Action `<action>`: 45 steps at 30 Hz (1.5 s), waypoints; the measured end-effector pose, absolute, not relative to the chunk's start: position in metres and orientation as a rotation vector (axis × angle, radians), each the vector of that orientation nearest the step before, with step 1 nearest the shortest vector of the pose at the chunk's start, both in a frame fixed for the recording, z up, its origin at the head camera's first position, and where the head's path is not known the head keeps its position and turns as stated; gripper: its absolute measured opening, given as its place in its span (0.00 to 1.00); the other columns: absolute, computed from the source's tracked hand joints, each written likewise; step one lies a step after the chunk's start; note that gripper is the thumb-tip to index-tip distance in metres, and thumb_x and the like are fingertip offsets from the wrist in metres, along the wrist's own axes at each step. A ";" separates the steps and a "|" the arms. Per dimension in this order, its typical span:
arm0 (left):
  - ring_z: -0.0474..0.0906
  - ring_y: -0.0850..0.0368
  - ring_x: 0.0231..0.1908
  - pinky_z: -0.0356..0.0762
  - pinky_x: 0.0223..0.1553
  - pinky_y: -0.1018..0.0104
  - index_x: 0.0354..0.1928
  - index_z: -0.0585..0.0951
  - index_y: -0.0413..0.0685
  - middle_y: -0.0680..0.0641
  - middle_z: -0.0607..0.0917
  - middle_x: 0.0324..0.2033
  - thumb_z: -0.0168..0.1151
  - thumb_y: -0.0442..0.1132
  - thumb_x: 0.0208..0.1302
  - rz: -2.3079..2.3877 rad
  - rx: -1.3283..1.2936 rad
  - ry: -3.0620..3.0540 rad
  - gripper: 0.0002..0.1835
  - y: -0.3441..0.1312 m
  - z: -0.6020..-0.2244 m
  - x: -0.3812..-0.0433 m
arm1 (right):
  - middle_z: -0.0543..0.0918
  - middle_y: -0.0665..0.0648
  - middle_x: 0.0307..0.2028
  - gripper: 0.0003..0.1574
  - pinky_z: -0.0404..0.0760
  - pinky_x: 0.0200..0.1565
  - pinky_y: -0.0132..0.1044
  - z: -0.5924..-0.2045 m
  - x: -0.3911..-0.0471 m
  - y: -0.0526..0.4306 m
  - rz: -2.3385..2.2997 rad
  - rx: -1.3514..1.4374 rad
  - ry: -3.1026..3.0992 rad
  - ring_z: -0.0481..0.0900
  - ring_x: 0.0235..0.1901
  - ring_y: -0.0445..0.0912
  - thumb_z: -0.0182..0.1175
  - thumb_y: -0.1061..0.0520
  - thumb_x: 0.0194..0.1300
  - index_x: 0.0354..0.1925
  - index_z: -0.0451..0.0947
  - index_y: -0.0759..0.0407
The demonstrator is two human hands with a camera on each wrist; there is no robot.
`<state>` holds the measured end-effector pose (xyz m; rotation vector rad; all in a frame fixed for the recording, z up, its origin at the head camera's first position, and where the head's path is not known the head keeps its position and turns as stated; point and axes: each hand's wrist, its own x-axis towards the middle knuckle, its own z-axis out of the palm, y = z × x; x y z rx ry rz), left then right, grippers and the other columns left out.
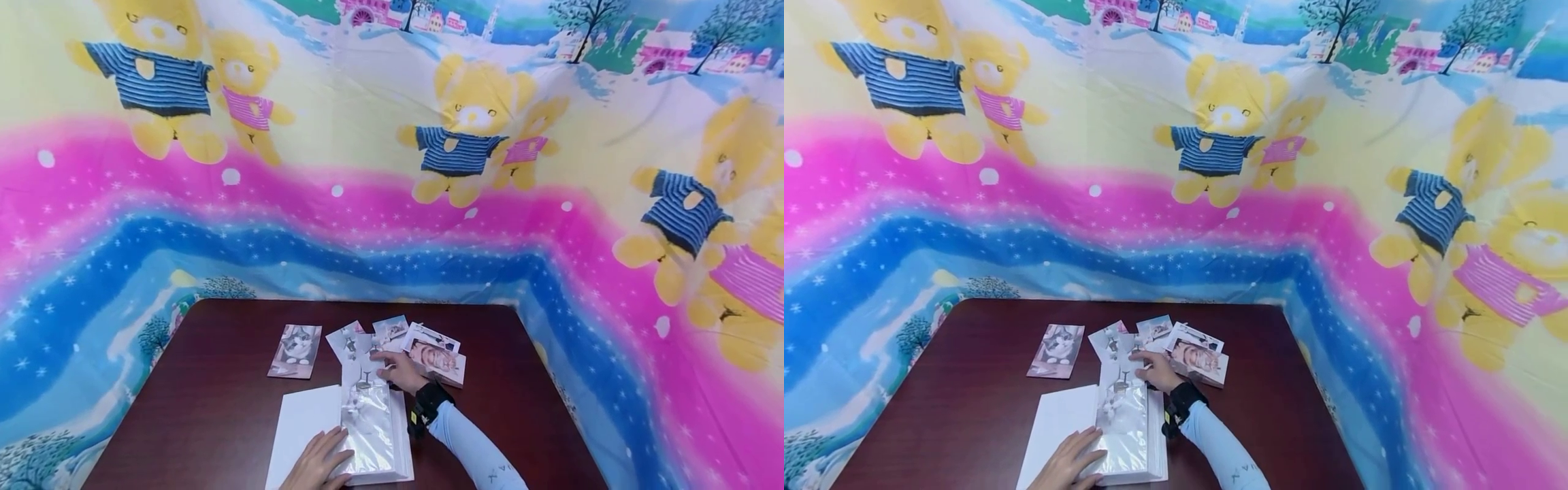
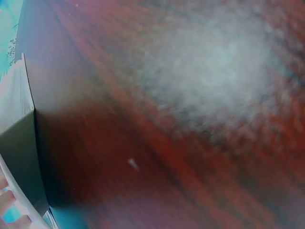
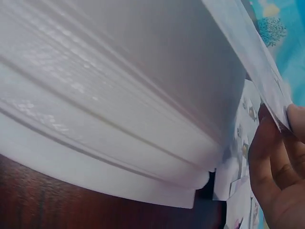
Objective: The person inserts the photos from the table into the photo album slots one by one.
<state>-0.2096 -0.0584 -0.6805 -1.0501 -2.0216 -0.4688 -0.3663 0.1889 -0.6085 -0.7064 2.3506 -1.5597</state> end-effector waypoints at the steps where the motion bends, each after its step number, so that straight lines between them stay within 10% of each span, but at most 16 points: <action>1: 0.80 0.43 0.49 0.58 0.63 0.58 0.40 0.84 0.52 0.38 0.83 0.50 0.41 0.60 0.76 -0.471 -1.054 -2.022 0.26 -0.058 -0.681 -0.210 | 0.75 0.72 0.58 0.21 0.74 0.37 0.35 -0.609 -0.365 0.189 -1.561 -0.706 2.340 0.74 0.42 0.52 0.56 0.70 0.68 0.59 0.73 0.75; 21: 0.79 0.43 0.49 0.47 0.70 0.63 0.41 0.85 0.52 0.39 0.83 0.49 0.39 0.62 0.76 -0.484 -1.031 -2.068 0.28 -0.061 -0.686 -0.212 | 0.77 0.58 0.51 0.19 0.78 0.38 0.40 -0.597 -0.347 0.184 -1.466 -0.545 2.206 0.72 0.40 0.44 0.57 0.60 0.72 0.56 0.78 0.69; 36: 0.78 0.44 0.51 0.47 0.71 0.65 0.43 0.84 0.52 0.40 0.82 0.51 0.45 0.62 0.74 -0.498 -1.005 -2.063 0.26 -0.061 -0.682 -0.213 | 0.80 0.67 0.53 0.15 0.75 0.52 0.37 -0.615 -0.347 0.187 -1.431 -0.745 2.227 0.77 0.52 0.44 0.55 0.63 0.72 0.51 0.80 0.72; 45: 0.79 0.51 0.50 0.73 0.51 0.59 0.53 0.83 0.49 0.44 0.82 0.54 0.59 0.59 0.68 -0.615 -0.862 -2.270 0.24 -0.052 -0.668 -0.203 | 0.83 0.61 0.45 0.31 0.81 0.38 0.36 -0.614 -0.311 0.182 -1.725 -0.420 2.106 0.82 0.36 0.43 0.53 0.51 0.76 0.67 0.62 0.70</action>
